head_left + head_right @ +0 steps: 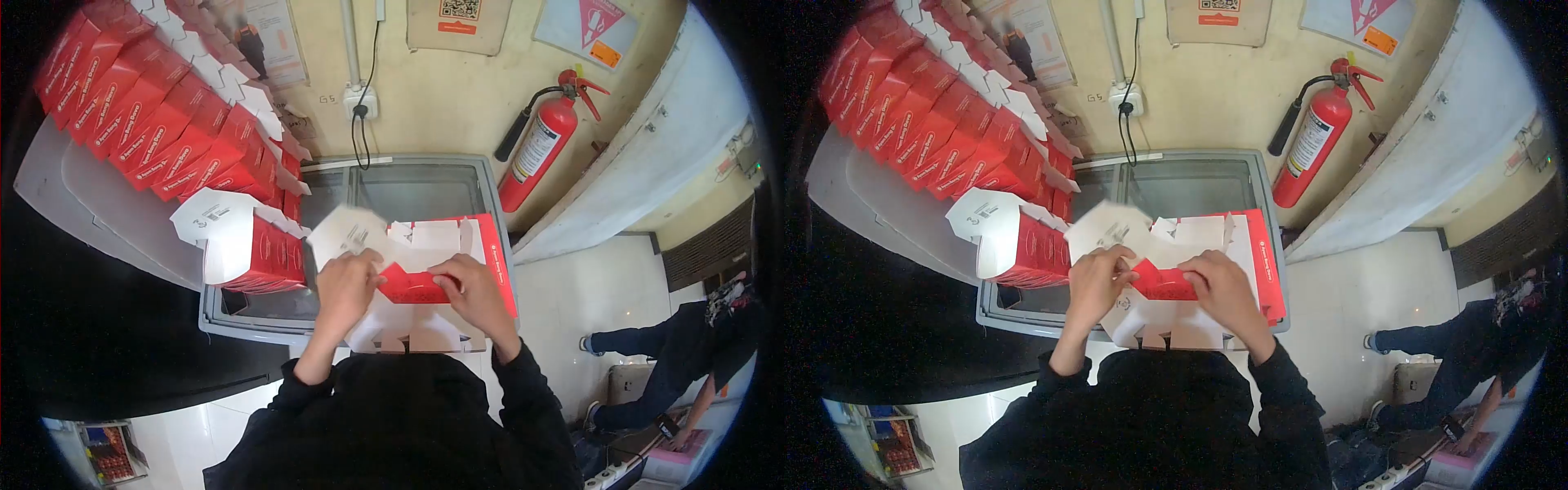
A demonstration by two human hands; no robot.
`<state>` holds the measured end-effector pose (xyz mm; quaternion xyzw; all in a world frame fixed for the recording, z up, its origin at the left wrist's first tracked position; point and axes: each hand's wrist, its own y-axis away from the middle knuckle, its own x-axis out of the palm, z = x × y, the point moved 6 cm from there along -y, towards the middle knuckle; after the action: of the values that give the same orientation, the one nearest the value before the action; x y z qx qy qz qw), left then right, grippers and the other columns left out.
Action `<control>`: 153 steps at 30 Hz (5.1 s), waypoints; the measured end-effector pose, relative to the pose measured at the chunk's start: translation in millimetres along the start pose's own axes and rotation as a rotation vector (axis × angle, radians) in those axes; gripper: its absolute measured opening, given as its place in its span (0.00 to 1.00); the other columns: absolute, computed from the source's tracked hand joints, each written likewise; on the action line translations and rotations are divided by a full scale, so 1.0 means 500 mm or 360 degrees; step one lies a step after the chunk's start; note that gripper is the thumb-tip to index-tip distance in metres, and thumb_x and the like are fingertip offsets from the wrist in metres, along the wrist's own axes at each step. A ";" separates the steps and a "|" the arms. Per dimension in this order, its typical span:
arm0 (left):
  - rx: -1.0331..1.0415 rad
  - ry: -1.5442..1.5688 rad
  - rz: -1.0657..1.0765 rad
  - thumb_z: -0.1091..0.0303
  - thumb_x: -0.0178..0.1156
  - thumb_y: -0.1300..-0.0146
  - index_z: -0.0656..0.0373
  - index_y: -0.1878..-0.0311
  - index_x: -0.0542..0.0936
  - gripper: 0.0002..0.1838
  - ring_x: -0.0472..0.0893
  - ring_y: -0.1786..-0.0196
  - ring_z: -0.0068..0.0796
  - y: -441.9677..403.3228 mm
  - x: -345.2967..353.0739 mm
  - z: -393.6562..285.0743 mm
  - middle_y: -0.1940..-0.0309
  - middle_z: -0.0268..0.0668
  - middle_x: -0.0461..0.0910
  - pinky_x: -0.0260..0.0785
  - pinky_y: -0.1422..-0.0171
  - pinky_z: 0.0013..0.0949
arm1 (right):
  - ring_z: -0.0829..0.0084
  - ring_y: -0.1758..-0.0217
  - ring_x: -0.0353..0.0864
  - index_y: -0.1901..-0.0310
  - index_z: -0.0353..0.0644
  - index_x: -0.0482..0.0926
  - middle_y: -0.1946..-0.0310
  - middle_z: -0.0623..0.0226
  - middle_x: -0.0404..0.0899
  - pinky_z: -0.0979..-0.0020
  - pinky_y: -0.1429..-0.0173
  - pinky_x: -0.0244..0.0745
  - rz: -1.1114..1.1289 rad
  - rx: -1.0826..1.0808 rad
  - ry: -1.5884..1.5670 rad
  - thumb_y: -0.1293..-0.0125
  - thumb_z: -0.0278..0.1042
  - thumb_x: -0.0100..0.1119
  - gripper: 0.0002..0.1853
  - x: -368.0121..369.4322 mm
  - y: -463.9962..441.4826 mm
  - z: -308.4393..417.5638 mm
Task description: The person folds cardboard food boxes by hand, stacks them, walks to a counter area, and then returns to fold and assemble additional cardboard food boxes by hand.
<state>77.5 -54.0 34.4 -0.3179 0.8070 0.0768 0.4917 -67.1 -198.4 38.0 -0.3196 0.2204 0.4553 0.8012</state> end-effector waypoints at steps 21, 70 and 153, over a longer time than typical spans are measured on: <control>0.0662 -0.0054 -0.0177 0.72 0.66 0.48 0.60 0.37 0.73 0.31 0.72 0.36 0.44 0.009 0.064 -0.142 0.43 0.42 0.75 0.65 0.31 0.45 | 0.72 0.57 0.82 0.42 0.39 0.74 0.51 0.63 0.81 0.74 0.53 0.73 -0.0543 0.0105 -0.0170 0.36 0.24 0.65 0.21 -0.020 0.045 0.017; 0.0633 0.0816 0.1007 0.66 0.60 0.33 0.63 0.57 0.84 0.11 0.77 0.73 0.46 -0.014 0.090 -0.040 0.73 0.51 0.80 0.67 0.64 0.41 | 0.56 0.70 0.82 0.52 0.43 0.82 0.67 0.59 0.79 0.61 0.68 0.77 0.0034 -0.0013 0.0543 0.39 0.35 0.66 0.14 -0.003 0.058 0.031; 0.0420 0.0256 0.1258 0.52 0.65 0.40 0.54 0.59 0.85 0.16 0.85 0.61 0.42 0.124 0.366 0.007 0.58 0.41 0.86 0.74 0.53 0.45 | 0.66 0.40 0.78 0.41 0.43 0.77 0.46 0.61 0.81 0.65 0.37 0.72 0.0245 0.0892 -0.0598 0.33 0.33 0.62 0.19 -0.016 0.277 -0.230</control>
<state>-14.1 -83.6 -133.3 0.0767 0.9056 0.1305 0.3963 -198.8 -232.3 -80.2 0.0200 0.2091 0.4870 0.8478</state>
